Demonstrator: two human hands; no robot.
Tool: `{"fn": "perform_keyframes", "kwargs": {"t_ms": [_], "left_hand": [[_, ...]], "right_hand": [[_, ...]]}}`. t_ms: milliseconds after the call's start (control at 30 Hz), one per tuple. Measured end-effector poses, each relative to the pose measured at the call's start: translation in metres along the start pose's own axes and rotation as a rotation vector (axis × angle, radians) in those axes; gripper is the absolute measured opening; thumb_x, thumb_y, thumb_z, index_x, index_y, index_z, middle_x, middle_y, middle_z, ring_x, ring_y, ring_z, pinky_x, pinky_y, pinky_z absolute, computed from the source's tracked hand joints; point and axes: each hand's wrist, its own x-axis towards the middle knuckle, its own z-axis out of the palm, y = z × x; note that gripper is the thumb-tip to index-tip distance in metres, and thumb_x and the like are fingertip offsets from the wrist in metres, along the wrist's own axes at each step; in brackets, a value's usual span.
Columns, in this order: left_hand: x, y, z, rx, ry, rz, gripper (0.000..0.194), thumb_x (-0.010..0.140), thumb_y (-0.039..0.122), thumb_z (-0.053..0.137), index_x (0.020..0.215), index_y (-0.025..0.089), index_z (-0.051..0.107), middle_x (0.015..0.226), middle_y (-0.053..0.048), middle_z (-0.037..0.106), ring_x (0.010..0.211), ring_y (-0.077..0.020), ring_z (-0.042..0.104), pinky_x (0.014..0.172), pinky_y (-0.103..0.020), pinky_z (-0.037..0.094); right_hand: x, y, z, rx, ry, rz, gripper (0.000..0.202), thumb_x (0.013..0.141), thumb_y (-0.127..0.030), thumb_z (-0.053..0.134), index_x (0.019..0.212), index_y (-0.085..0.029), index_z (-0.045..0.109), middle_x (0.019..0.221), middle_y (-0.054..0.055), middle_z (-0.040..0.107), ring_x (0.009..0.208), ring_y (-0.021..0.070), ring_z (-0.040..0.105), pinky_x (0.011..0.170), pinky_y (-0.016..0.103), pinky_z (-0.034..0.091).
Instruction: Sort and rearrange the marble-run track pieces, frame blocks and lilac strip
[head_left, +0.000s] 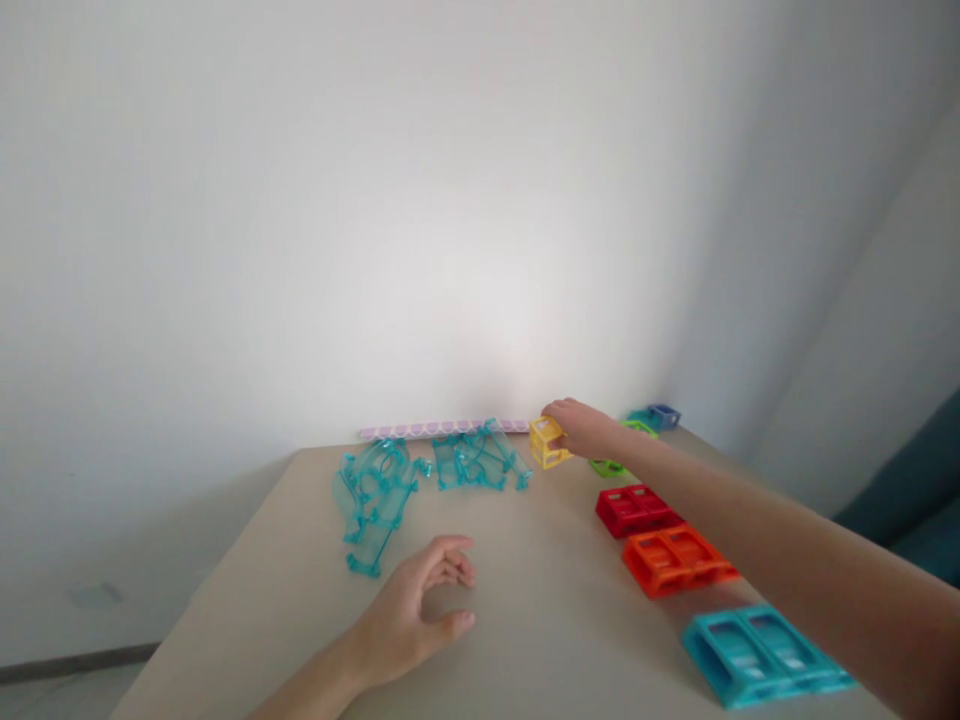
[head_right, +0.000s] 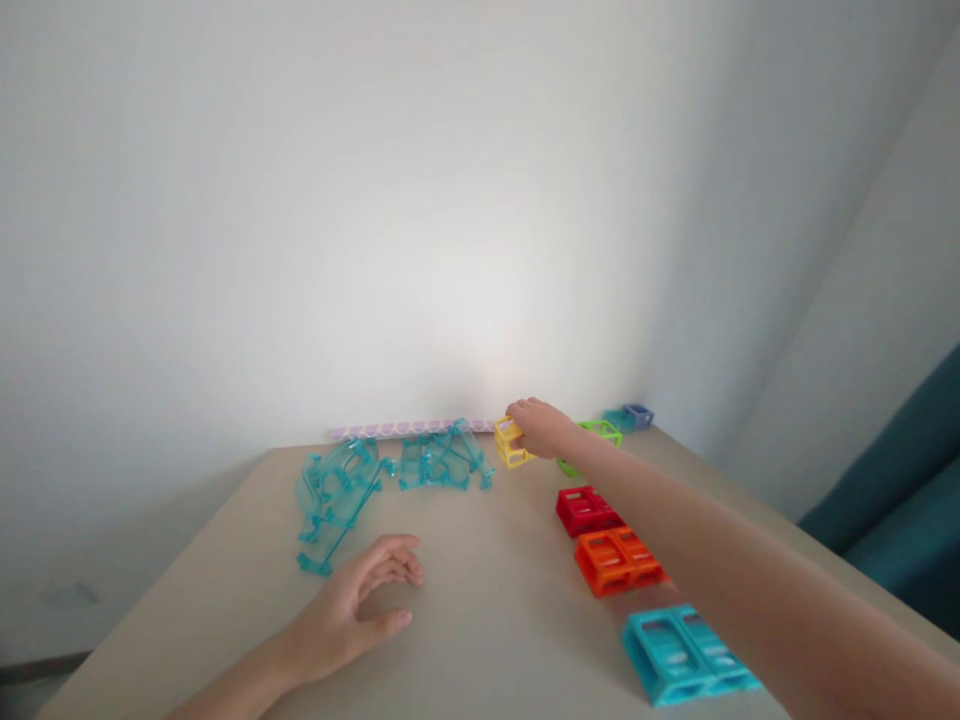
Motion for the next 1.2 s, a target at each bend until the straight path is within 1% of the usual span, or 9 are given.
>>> {"fn": "perform_keyframes", "kwargs": {"t_ms": [167,267,367,467,600,767,900,1000,1200], "left_hand": [[0.0,0.002,-0.002,0.037,-0.007,0.024,0.046,0.08,0.018,0.065,0.123,0.02,0.05,0.107,-0.007,0.063,0.102,-0.0189,0.061,0.098,-0.035,0.046],[0.0,0.005,-0.002,0.093,0.002,0.05,0.035,0.082,0.019,0.064,0.116,0.019,0.056,0.104,-0.007,0.064,0.099,-0.0183,0.062,0.094,-0.033,0.048],[0.001,0.009,-0.004,0.236,0.073,0.136,0.015,0.086,0.018,0.058,0.1,0.019,0.063,0.092,-0.005,0.066,0.087,-0.0158,0.063,0.083,-0.029,0.05],[0.001,0.01,-0.016,0.429,0.319,0.313,0.013,0.088,0.014,0.053,0.088,0.019,0.065,0.082,-0.003,0.064,0.079,-0.0142,0.06,0.074,-0.026,0.048],[0.003,0.005,-0.049,0.671,0.817,0.444,0.013,0.085,0.013,0.057,0.09,0.02,0.066,0.088,-0.005,0.062,0.088,-0.0178,0.059,0.081,-0.031,0.047],[0.004,-0.011,-0.078,0.752,1.09,0.133,0.014,0.08,0.021,0.06,0.091,0.02,0.069,0.095,-0.007,0.061,0.101,-0.0241,0.055,0.096,-0.042,0.043],[0.001,-0.027,-0.084,0.702,1.184,-0.035,0.019,0.078,0.019,0.063,0.096,0.018,0.067,0.098,-0.008,0.063,0.102,-0.0255,0.056,0.099,-0.046,0.042],[-0.004,-0.038,-0.089,0.614,1.279,-0.23,0.02,0.082,0.021,0.063,0.1,0.013,0.065,0.095,-0.009,0.064,0.093,-0.0239,0.061,0.089,-0.044,0.05],[-0.018,-0.044,-0.09,0.482,1.377,-0.496,0.035,0.091,0.033,0.057,0.123,0.016,0.055,0.122,-0.01,0.058,0.102,-0.0222,0.061,0.085,-0.043,0.053]], "right_hand": [[0.013,0.005,0.036,0.009,-0.108,0.086,0.03,0.093,-0.033,0.058,0.118,-0.016,0.058,0.119,0.009,0.06,0.101,0.0217,0.061,0.086,0.043,0.052],[0.014,-0.002,0.031,0.021,-0.068,0.12,0.033,0.092,-0.033,0.059,0.121,-0.017,0.056,0.123,0.009,0.058,0.107,0.0242,0.059,0.091,0.047,0.049],[0.009,-0.031,0.021,0.045,0.077,0.123,0.042,0.086,-0.019,0.063,0.127,-0.016,0.053,0.127,0.012,0.055,0.12,0.0279,0.05,0.101,0.047,0.04],[-0.006,-0.077,0.024,0.102,0.249,0.136,0.04,0.086,-0.005,0.049,0.124,-0.016,0.054,0.121,0.013,0.058,0.113,0.0234,0.053,0.099,0.035,0.04],[-0.036,-0.131,0.055,0.199,0.381,0.184,0.029,0.093,-0.011,0.036,0.112,-0.016,0.058,0.109,0.012,0.062,0.103,0.0218,0.057,0.089,0.03,0.043],[-0.056,-0.158,0.087,0.278,0.357,0.176,0.027,0.09,-0.011,0.04,0.107,-0.019,0.06,0.104,0.008,0.065,0.092,0.019,0.061,0.077,0.026,0.045],[-0.056,-0.162,0.087,0.28,0.282,0.163,0.026,0.089,-0.012,0.044,0.107,-0.02,0.061,0.104,0.008,0.065,0.085,0.0183,0.064,0.071,0.027,0.044],[-0.057,-0.164,0.085,0.267,0.223,0.174,0.02,0.093,-0.016,0.047,0.108,-0.017,0.061,0.106,0.009,0.064,0.084,0.0174,0.063,0.074,0.029,0.047],[-0.068,-0.173,0.085,0.213,0.153,0.203,0.025,0.094,-0.032,0.057,0.113,-0.016,0.06,0.116,0.008,0.061,0.101,0.0209,0.061,0.086,0.041,0.052]]}}
